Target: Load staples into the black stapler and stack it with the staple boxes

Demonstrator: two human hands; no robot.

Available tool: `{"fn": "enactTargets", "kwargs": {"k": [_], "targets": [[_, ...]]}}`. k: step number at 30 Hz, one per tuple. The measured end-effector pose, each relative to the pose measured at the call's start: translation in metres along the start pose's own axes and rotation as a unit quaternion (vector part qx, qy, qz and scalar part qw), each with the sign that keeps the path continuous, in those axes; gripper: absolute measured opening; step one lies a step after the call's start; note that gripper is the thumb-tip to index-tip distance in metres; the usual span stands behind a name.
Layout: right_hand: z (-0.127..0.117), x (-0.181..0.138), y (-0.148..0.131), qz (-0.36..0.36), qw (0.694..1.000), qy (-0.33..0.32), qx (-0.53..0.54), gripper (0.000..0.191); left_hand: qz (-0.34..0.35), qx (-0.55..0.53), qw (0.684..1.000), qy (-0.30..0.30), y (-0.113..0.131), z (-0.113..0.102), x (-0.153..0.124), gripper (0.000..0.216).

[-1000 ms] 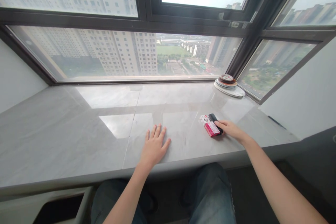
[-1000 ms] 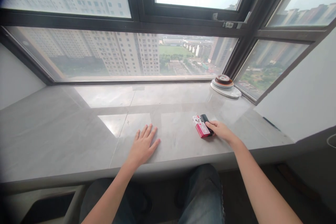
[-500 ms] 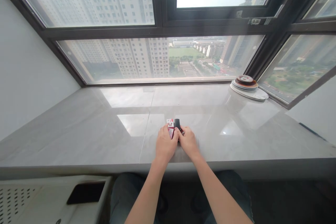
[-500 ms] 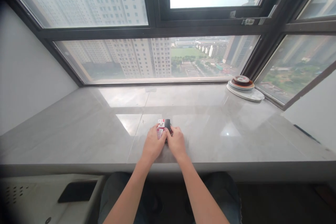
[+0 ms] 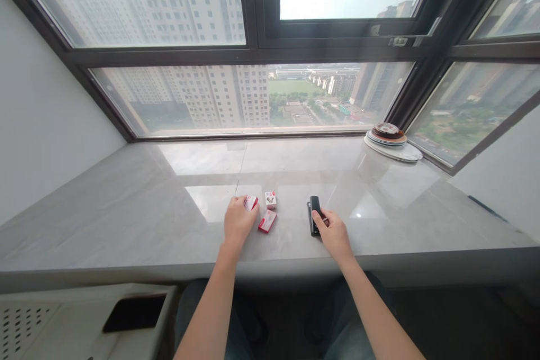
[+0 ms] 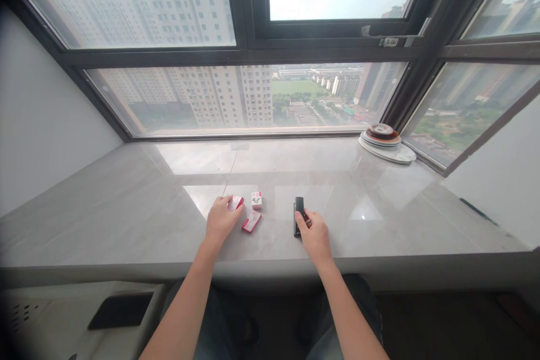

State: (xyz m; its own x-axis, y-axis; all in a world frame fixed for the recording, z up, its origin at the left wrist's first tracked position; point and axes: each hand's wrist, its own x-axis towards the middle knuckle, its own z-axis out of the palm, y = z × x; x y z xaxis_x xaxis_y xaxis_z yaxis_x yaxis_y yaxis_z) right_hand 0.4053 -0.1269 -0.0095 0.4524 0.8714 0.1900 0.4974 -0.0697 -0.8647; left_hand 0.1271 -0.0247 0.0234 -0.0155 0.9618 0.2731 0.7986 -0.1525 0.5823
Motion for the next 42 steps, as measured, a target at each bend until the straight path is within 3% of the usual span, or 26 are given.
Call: {"fn": "enactTargets", "kwargs": {"k": [3,6,13,17,21,24,27,29,32,34,39,42], "targets": [[0.001,-0.001,-0.002,-0.006,1.000,0.007,0.000,0.062,-0.006,0.008,1.000,0.006,-0.007,-0.003,0.019,0.037],[0.000,0.000,-0.001,-0.005,1.000,0.004,0.003,0.063,-0.005,0.012,1.000,0.024,-0.012,-0.009,0.017,0.042],[0.000,-0.001,-0.003,-0.005,1.000,0.010,-0.003,0.060,-0.021,0.096,0.994,0.049,-0.041,-0.036,-0.029,0.035],[0.000,-0.001,-0.007,0.003,1.000,0.003,-0.009,0.057,0.029,0.103,0.992,0.073,-0.013,-0.033,-0.052,0.034],[0.001,-0.002,-0.012,0.006,1.000,-0.010,-0.016,0.055,0.111,0.064,0.992,0.010,0.033,-0.009,-0.064,0.029],[0.000,-0.004,-0.016,0.013,1.000,-0.014,-0.012,0.056,0.109,0.053,0.993,-0.009,0.048,0.007,-0.061,0.047],[-0.006,-0.005,-0.020,0.012,0.999,-0.032,-0.021,0.050,0.075,0.055,0.996,0.006,0.045,0.012,-0.060,0.058],[-0.013,-0.002,-0.024,-0.018,0.998,-0.045,-0.047,0.041,0.067,0.056,0.996,-0.006,0.040,0.011,-0.064,0.047],[-0.020,0.008,-0.033,-0.082,0.991,-0.085,-0.068,0.031,0.123,0.036,0.990,-0.064,0.038,0.009,-0.073,0.030],[-0.019,0.016,-0.042,-0.114,0.984,-0.123,-0.065,0.031,0.175,0.014,0.980,-0.092,0.040,0.007,-0.077,0.035],[0.007,0.020,-0.068,-0.147,0.971,-0.177,-0.070,0.033,0.246,-0.015,0.957,-0.155,0.042,0.001,-0.073,0.050],[0.035,0.013,-0.083,-0.148,0.974,-0.149,-0.087,0.030,0.245,-0.017,0.955,-0.166,0.037,-0.003,-0.070,0.056]]}}
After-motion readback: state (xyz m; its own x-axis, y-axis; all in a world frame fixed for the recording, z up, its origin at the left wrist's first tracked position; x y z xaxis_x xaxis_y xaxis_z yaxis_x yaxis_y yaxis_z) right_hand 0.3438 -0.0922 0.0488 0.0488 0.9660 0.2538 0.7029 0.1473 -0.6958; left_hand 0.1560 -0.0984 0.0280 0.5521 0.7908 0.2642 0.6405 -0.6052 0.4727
